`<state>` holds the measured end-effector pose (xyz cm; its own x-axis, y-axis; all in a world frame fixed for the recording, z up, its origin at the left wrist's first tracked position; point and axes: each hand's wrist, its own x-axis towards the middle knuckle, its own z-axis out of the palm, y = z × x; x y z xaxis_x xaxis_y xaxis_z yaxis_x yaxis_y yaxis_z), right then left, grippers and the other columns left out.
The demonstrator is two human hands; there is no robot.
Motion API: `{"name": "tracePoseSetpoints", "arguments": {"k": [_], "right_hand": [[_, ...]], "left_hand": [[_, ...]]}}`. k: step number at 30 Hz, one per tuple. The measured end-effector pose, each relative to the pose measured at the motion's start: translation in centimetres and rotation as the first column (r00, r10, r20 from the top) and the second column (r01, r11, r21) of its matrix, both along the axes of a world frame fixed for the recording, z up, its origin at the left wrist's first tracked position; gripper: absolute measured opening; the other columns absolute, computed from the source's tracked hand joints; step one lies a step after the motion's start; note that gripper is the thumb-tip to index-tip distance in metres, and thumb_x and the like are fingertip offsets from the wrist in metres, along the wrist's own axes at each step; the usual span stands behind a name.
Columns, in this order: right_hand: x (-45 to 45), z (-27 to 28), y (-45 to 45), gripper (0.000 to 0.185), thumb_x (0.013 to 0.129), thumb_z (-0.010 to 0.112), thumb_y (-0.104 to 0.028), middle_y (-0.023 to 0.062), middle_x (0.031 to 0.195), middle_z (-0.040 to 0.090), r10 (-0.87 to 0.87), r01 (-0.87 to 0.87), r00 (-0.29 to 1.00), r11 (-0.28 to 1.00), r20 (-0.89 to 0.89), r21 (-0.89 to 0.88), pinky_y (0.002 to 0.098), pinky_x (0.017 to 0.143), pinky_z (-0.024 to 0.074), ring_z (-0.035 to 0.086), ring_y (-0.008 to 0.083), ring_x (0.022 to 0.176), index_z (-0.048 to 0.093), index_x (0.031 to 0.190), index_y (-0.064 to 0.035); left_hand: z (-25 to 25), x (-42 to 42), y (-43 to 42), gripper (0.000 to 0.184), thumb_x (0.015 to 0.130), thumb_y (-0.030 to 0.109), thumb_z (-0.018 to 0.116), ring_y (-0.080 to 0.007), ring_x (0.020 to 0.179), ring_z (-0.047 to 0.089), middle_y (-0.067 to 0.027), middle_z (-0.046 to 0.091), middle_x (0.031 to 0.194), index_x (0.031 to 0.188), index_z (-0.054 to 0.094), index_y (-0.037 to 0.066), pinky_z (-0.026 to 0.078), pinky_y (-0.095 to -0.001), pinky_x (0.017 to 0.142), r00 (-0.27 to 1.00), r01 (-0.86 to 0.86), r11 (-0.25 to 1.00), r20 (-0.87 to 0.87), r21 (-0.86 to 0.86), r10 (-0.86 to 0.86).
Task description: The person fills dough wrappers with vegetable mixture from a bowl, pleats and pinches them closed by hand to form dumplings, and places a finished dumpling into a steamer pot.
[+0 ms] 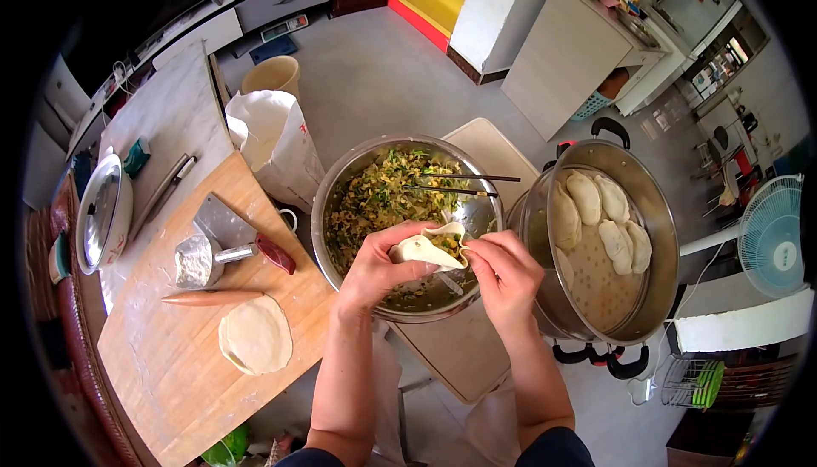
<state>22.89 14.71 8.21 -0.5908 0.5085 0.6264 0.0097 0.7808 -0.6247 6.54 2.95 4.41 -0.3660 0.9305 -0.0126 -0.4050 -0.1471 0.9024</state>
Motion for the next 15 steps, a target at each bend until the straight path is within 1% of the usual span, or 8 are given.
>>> {"name": "tracePoseSetpoints", "arguments": {"k": [2, 8, 11, 14, 15], "right_hand": [[0.1, 0.1, 0.0, 0.020, 0.082, 0.072, 0.005, 0.0100, 0.090, 0.065, 0.021, -0.019, 0.999, 0.998, 0.040, -0.052, 0.0294, 0.061, 0.0507, 0.065, 0.0206, 0.071, 0.070, 0.101, 0.0018], [0.6, 1.0, 0.5, 0.022, 0.082, 0.072, 0.001, 0.0113, 0.096, 0.065, 0.171, -0.153, 0.983, 0.965, 0.067, -0.210, 0.0302, 0.065, 0.0518, 0.065, 0.0208, 0.075, 0.069, 0.104, 0.0026], [0.4, 2.0, 0.3, 0.022, 0.081, 0.073, 0.001, 0.0104, 0.099, 0.065, 0.168, -0.150, 0.979, 0.977, 0.116, -0.148, 0.0298, 0.065, 0.0517, 0.065, 0.0197, 0.075, 0.070, 0.103, 0.0017], [0.5, 0.8, 1.1, 0.021, 0.080, 0.074, 0.002, 0.0094, 0.098, 0.065, 0.130, -0.129, 0.986, 0.992, 0.104, -0.016, 0.0292, 0.065, 0.0516, 0.064, 0.0182, 0.075, 0.071, 0.101, 0.0006], [0.5, 0.8, 1.1, 0.021, 0.080, 0.075, 0.002, 0.0092, 0.097, 0.065, 0.126, -0.123, 0.987, 0.992, 0.099, -0.039, 0.0290, 0.065, 0.0516, 0.065, 0.0181, 0.075, 0.072, 0.100, 0.0003]], "left_hand": [[-0.2, 0.0, 0.0, 0.052, 0.077, -0.001, 0.078, -0.0064, 0.089, 0.062, -0.0009, 0.070, 0.102, 0.127, 0.064, 0.000, 0.052, -0.0217, 0.077, 1.000, -0.016, 1.000, 0.004, -0.010, 0.016], [-0.4, 0.0, 0.0, 0.053, 0.077, -0.001, 0.079, -0.0066, 0.085, 0.063, -0.0014, 0.070, 0.100, 0.127, 0.063, -0.001, 0.052, -0.0211, 0.073, 0.999, -0.047, 0.999, 0.020, -0.021, 0.047], [-0.2, -0.1, -0.1, 0.052, 0.077, -0.001, 0.079, -0.0066, 0.086, 0.063, -0.0012, 0.070, 0.100, 0.127, 0.063, 0.000, 0.052, -0.0211, 0.074, 0.999, -0.043, 0.999, 0.030, -0.027, 0.044], [0.0, -0.1, -0.1, 0.051, 0.077, -0.002, 0.079, -0.0071, 0.089, 0.062, -0.0008, 0.069, 0.103, 0.126, 0.064, 0.000, 0.052, -0.0221, 0.077, 1.000, -0.022, 1.000, 0.014, -0.020, 0.022], [0.1, -0.1, -0.1, 0.050, 0.077, -0.002, 0.078, -0.0074, 0.091, 0.062, -0.0007, 0.069, 0.105, 0.125, 0.065, 0.001, 0.051, -0.0226, 0.079, 1.000, -0.012, 1.000, 0.003, -0.016, 0.012]]}}
